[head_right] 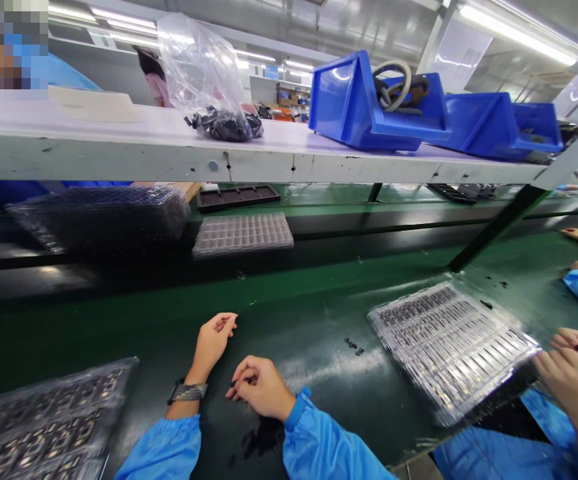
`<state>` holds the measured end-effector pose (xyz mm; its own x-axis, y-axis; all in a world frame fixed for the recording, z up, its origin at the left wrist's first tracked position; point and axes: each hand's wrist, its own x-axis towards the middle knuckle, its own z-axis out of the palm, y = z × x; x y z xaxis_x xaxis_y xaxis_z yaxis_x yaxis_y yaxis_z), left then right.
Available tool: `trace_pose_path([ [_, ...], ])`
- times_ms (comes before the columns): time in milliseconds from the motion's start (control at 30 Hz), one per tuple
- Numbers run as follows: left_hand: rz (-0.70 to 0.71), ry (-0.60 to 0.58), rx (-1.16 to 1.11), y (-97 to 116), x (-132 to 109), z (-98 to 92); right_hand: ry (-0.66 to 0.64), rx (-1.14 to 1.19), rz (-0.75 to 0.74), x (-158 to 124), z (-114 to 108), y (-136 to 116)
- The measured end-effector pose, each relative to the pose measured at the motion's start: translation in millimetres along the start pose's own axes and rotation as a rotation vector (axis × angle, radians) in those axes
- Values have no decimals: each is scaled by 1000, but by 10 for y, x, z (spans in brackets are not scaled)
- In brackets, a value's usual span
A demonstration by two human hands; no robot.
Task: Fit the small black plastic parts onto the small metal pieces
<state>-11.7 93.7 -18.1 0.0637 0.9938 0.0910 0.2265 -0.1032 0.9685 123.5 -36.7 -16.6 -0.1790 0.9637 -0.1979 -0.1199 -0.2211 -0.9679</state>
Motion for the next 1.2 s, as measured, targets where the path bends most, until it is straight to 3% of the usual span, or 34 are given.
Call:
trace_pose_path([
  [1200, -15, 10, -22, -30, 9, 19, 4, -19, -31, 22, 0, 74],
])
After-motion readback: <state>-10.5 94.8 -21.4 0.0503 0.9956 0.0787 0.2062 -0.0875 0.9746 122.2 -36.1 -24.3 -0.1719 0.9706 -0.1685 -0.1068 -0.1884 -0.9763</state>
